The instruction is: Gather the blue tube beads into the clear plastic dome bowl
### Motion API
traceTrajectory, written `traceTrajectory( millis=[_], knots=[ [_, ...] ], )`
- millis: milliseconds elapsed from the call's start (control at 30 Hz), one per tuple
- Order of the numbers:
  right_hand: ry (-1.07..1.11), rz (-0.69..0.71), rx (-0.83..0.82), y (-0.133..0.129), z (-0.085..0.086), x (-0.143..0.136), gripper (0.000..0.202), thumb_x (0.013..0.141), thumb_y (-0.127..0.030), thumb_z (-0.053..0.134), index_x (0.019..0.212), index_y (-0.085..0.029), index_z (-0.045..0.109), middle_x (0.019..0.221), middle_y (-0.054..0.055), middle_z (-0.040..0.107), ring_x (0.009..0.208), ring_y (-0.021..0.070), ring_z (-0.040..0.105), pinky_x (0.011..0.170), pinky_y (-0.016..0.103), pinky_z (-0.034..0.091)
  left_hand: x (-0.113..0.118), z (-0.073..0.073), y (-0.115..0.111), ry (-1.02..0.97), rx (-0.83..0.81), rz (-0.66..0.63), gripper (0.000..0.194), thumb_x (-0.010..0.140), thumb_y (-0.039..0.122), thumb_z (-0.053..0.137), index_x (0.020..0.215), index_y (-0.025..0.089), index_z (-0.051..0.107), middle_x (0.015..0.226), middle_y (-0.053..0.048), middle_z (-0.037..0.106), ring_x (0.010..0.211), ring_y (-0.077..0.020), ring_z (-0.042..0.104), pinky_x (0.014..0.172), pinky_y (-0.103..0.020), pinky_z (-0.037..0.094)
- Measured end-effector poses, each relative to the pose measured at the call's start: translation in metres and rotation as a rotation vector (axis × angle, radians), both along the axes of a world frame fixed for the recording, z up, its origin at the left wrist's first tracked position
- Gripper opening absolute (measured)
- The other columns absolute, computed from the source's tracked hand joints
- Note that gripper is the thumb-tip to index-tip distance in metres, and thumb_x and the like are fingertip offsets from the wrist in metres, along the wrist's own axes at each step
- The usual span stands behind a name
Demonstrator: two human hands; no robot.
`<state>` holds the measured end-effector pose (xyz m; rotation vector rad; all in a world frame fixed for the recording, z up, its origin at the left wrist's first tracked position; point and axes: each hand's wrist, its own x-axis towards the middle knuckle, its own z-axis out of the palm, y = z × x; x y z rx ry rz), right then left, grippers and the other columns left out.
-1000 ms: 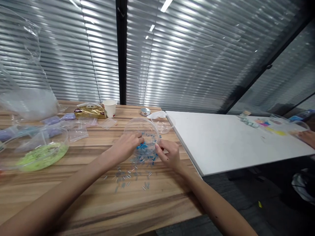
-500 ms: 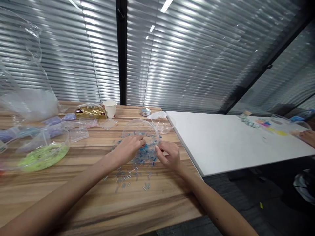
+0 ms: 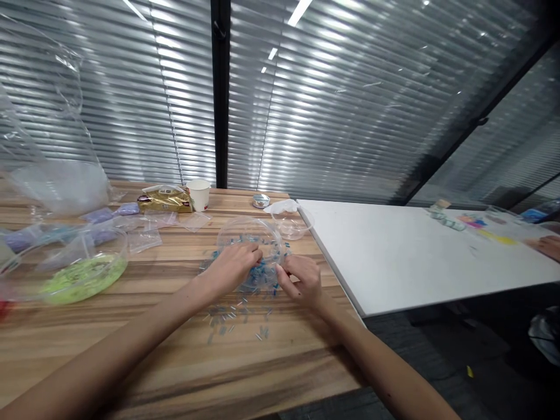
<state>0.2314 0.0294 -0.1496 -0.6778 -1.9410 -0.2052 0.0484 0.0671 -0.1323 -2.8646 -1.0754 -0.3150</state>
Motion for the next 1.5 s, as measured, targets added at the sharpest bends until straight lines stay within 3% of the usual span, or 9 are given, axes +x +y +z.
traceTrajectory(
  millis=[200, 333, 467, 567, 633, 733, 1033, 1233, 1500],
  knots=[
    [-0.016, 0.001, -0.003, 0.001, -0.002, -0.001, 0.031, 0.086, -0.011, 0.047, 0.057, -0.020, 0.040, 0.048, -0.004, 0.039, 0.045, 0.0089, 0.034, 0.048, 0.025, 0.026, -0.001, -0.003, 0.001, 0.028, -0.003, -0.039, 0.015, 0.089, 0.006, 0.043, 0.085, 0.013, 0.055, 0.088, -0.007, 0.059, 0.076, -0.0197, 0.055, 0.062, -0.029, 0.036],
    [-0.004, -0.070, 0.012, 0.003, -0.004, 0.001, 0.032, 0.087, -0.013, 0.047, 0.056, -0.020, 0.039, 0.048, -0.004, 0.039, 0.045, 0.0089, 0.034, 0.048, 0.025, 0.026, 0.000, 0.006, -0.001, -0.077, -0.014, -0.046, 0.017, 0.088, 0.004, 0.042, 0.088, 0.014, 0.055, 0.088, -0.005, 0.058, 0.078, -0.0190, 0.054, 0.064, -0.028, 0.036],
    [0.075, -0.192, -0.032, 0.006, -0.003, 0.005, 0.033, 0.087, -0.014, 0.047, 0.056, -0.020, 0.037, 0.049, -0.005, 0.038, 0.045, 0.0085, 0.035, 0.048, 0.024, 0.026, -0.005, 0.028, -0.006, -0.224, -0.208, -0.136, 0.018, 0.085, 0.002, 0.044, 0.085, 0.017, 0.054, 0.086, -0.001, 0.059, 0.078, -0.0153, 0.053, 0.066, -0.025, 0.037],
    [0.148, -0.272, -0.054, 0.009, -0.002, 0.009, 0.035, 0.088, -0.015, 0.047, 0.055, -0.019, 0.036, 0.048, -0.005, 0.037, 0.045, 0.0080, 0.035, 0.048, 0.023, 0.026, -0.013, 0.037, -0.011, -0.116, -0.430, -0.235, 0.016, 0.083, 0.004, 0.048, 0.080, 0.018, 0.057, 0.082, 0.001, 0.060, 0.075, -0.0137, 0.054, 0.065, -0.024, 0.037],
    [0.169, -0.296, -0.073, 0.011, -0.001, 0.011, 0.036, 0.089, -0.017, 0.048, 0.055, -0.019, 0.038, 0.048, -0.005, 0.039, 0.045, 0.0080, 0.036, 0.048, 0.023, 0.027, -0.017, 0.035, -0.013, -0.020, -0.490, -0.197, 0.018, 0.080, 0.003, 0.050, 0.079, 0.018, 0.059, 0.083, 0.001, 0.061, 0.074, -0.0139, 0.054, 0.063, -0.024, 0.036],
    [0.163, -0.303, -0.088, 0.011, -0.002, 0.011, 0.035, 0.089, -0.018, 0.047, 0.054, -0.019, 0.041, 0.048, -0.004, 0.041, 0.045, 0.0083, 0.038, 0.048, 0.023, 0.028, -0.017, 0.025, -0.013, 0.050, -0.400, -0.116, 0.022, 0.077, 0.000, 0.049, 0.080, 0.019, 0.061, 0.083, 0.000, 0.062, 0.072, -0.0153, 0.054, 0.061, -0.025, 0.034],
    [0.126, -0.269, -0.092, 0.010, -0.005, 0.008, 0.035, 0.089, -0.016, 0.046, 0.055, -0.019, 0.036, 0.049, -0.005, 0.038, 0.046, 0.0080, 0.036, 0.049, 0.023, 0.028, -0.003, 0.004, -0.012, 0.126, -0.228, -0.156, 0.029, 0.069, -0.004, 0.053, 0.085, 0.018, 0.062, 0.089, -0.003, 0.063, 0.073, -0.0193, 0.057, 0.054, -0.028, 0.029],
    [0.137, -0.285, -0.082, 0.011, -0.003, 0.010, 0.035, 0.089, -0.017, 0.046, 0.054, -0.019, 0.039, 0.048, -0.004, 0.039, 0.045, 0.0083, 0.036, 0.048, 0.023, 0.028, -0.003, 0.000, -0.008, 0.127, -0.223, -0.141, 0.020, 0.078, 0.001, 0.052, 0.082, 0.018, 0.063, 0.088, -0.003, 0.064, 0.074, -0.0187, 0.057, 0.056, -0.029, 0.030],
    [0.143, -0.284, -0.086, 0.010, -0.002, 0.010, 0.035, 0.088, -0.017, 0.046, 0.053, -0.019, 0.042, 0.047, -0.004, 0.041, 0.045, 0.0089, 0.038, 0.047, 0.023, 0.027, -0.005, 0.003, -0.008, 0.073, -0.301, -0.128, 0.022, 0.077, 0.000, 0.052, 0.080, 0.018, 0.064, 0.086, -0.004, 0.064, 0.073, -0.0183, 0.056, 0.059, -0.027, 0.033]
  ],
)
